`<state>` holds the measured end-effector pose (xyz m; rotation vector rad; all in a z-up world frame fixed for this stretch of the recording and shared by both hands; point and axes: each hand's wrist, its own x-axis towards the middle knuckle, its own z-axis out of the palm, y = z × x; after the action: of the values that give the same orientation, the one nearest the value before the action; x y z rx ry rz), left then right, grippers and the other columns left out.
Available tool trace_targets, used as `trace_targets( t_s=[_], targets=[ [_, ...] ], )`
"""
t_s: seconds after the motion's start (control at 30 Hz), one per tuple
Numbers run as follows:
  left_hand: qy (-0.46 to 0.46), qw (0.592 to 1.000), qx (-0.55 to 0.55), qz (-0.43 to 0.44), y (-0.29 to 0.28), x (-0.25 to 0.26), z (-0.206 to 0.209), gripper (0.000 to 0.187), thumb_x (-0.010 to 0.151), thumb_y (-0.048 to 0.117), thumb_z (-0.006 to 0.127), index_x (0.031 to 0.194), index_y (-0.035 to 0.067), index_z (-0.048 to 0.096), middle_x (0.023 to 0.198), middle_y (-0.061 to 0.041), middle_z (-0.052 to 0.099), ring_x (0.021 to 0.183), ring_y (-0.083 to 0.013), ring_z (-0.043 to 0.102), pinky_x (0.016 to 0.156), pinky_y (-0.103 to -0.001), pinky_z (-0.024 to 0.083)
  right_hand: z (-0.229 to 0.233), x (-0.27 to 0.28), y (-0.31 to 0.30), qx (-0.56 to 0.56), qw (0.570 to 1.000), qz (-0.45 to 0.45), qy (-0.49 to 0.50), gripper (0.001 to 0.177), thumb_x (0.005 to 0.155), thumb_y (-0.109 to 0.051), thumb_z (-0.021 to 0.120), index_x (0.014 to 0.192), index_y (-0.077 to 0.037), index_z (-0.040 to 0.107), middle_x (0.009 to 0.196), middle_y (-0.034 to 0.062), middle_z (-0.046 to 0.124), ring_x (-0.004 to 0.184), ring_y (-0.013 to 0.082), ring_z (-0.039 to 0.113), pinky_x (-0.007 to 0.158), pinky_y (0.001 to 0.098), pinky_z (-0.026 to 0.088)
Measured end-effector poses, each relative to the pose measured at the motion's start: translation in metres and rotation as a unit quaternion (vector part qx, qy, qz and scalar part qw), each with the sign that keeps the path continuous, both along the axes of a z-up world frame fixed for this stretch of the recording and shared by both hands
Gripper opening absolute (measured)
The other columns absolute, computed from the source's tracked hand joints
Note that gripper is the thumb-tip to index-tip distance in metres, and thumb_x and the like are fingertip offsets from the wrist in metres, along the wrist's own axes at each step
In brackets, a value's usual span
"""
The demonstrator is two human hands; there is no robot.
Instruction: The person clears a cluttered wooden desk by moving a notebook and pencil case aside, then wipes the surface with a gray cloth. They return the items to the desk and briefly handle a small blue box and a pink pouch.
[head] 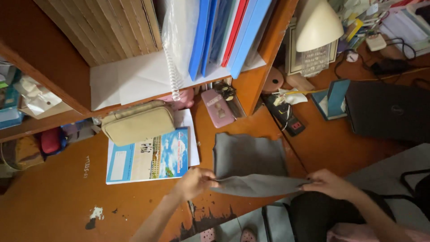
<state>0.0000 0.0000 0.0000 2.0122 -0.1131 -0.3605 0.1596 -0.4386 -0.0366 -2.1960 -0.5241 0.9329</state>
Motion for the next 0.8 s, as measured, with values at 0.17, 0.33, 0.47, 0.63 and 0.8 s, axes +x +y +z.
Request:
trace_targets(
  t_s=[0.17, 0.33, 0.47, 0.63, 0.8],
  targets=[
    [0.064, 0.996, 0.031, 0.061, 0.002, 0.016, -0.043, 0.014, 0.090, 0.024, 0.066, 0.093, 0.014, 0.075, 0.089, 0.001, 0.077, 0.071, -0.0117, 0.069, 0.067, -0.026, 0.054, -0.042, 0.012, 0.006, 0.004, 0.999, -0.036, 0.006, 0.051, 0.085, -0.032, 0.080, 0.059, -0.015, 0.040, 0.061, -0.0031, 0.034, 0.053, 0.0106, 0.037, 0.055, 0.0301, 0.023],
    [-0.029, 0.968, 0.180, 0.171, 0.017, 0.080, -0.077, 0.026, 0.085, 0.040, 0.070, 0.101, 0.019, 0.074, 0.085, -0.008, 0.075, 0.086, -0.0308, 0.072, 0.077, -0.043, 0.056, -0.067, 0.067, 0.028, 0.012, 0.967, -0.183, -0.179, 0.034, 0.071, -0.032, 0.084, 0.062, -0.003, 0.068, 0.050, 0.0055, 0.057, 0.050, 0.0171, 0.052, 0.051, 0.0289, 0.041],
    [0.000, 0.947, 0.254, 0.198, 0.018, 0.107, -0.071, 0.031, 0.087, 0.052, 0.061, 0.106, 0.030, 0.071, 0.088, -0.003, 0.075, 0.090, -0.0301, 0.071, 0.079, -0.044, 0.057, -0.063, 0.059, 0.058, 0.037, 0.947, -0.281, -0.152, 0.056, 0.071, -0.038, 0.086, 0.116, -0.007, 0.070, 0.097, 0.0249, 0.072, 0.092, 0.0314, 0.070, 0.082, 0.0391, 0.053],
    [-0.222, 0.905, 0.264, 0.248, -0.012, 0.100, -0.095, 0.040, 0.088, 0.017, 0.063, 0.122, -0.003, 0.059, 0.112, -0.028, 0.065, 0.105, -0.0429, 0.063, 0.087, -0.048, 0.053, -0.058, 0.032, 0.054, -0.008, 0.923, -0.345, -0.173, 0.066, 0.082, -0.042, 0.076, 0.135, -0.007, 0.056, 0.123, 0.0232, 0.062, 0.110, 0.0375, 0.062, 0.083, 0.0515, 0.055],
    [-0.111, 0.863, 0.488, -0.065, -0.083, 0.082, -0.204, 0.020, 0.088, 0.031, 0.044, 0.103, 0.018, 0.048, 0.104, -0.007, 0.037, 0.096, -0.0288, 0.035, 0.077, -0.048, 0.024, -0.055, 0.028, 0.075, -0.051, 0.913, -0.400, -0.065, 0.096, 0.066, -0.048, 0.081, 0.143, -0.007, 0.041, 0.123, 0.0185, 0.060, 0.116, 0.0335, 0.058, 0.094, 0.0476, 0.047]
  ],
)
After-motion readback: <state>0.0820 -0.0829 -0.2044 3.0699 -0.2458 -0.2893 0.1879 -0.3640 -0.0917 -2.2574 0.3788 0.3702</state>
